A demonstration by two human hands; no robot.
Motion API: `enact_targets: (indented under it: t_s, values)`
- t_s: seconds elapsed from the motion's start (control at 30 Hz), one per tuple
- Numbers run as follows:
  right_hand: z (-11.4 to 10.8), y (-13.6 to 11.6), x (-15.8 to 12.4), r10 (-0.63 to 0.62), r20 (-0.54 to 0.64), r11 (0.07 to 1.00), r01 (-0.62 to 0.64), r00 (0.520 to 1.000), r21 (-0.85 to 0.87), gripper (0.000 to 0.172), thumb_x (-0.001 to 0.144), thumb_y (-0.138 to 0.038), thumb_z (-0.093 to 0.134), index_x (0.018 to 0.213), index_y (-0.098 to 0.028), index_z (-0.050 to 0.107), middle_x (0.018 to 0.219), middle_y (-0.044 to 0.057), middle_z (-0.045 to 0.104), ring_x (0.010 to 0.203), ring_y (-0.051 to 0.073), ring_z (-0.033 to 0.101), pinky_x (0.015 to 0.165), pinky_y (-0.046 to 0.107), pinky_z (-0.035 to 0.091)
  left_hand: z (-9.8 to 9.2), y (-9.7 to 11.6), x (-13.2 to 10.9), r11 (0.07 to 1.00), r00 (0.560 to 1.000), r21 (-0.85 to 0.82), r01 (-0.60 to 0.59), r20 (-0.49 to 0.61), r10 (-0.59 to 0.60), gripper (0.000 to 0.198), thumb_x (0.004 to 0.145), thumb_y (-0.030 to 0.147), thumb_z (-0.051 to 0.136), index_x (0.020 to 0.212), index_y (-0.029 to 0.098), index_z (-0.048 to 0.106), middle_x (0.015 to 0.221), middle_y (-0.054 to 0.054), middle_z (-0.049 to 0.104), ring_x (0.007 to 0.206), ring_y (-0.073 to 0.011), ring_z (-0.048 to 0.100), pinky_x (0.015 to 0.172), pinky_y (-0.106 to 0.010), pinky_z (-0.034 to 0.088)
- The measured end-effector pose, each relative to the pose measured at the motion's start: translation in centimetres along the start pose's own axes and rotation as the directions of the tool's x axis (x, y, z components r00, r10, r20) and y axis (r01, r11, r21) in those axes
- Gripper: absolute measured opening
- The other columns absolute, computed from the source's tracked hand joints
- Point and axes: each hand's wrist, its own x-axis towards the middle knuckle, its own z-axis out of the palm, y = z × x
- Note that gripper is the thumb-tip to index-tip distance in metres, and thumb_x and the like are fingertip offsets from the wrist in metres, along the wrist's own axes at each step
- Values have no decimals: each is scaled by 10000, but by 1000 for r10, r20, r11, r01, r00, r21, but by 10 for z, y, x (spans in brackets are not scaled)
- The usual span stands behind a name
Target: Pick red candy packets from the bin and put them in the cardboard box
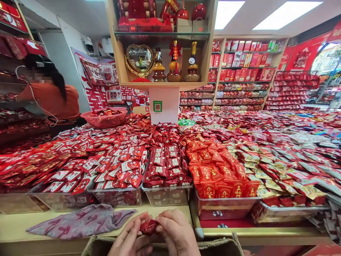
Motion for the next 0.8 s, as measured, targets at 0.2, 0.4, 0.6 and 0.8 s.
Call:
enact_targets:
  t_s: [0.2,0.4,0.6,0.8]
  values:
    - [-6,-24,-6,1,146,999,-9,989,52,392,776,-147,554,1125,-327,548,1177,70,483,1077,225,452,864,351,416,3,14,-9,986,983,-57,-159,80,163,466,625,238,719,1052,221,532,1148,-64,573,987,-168,561,777,-245,472]
    - [13,-30,-7,534,170,637,-527,828,563,455,800,-383,548,1192,-235,371,997,75,563,791,157,564,642,280,474,5,10,-10,920,928,124,-371,42,369,471,676,300,666,1109,241,490,1234,-50,509,1126,-198,469,873,-256,427]
    - [17,-22,-1,654,171,531,-608,737,590,341,717,-464,616,710,-149,484,571,-24,531,487,81,475,491,215,399,8,-3,-11,948,950,74,-309,78,304,603,673,284,676,1190,288,368,1200,-50,538,1026,-187,544,817,-267,461]
    - [15,-17,-6,622,200,526,-592,757,611,332,709,-445,631,661,-152,483,613,3,563,521,105,514,529,248,425,7,-17,-7,975,970,-3,-221,104,220,575,627,294,714,1111,177,426,934,-99,664,898,-227,605,827,-342,448]
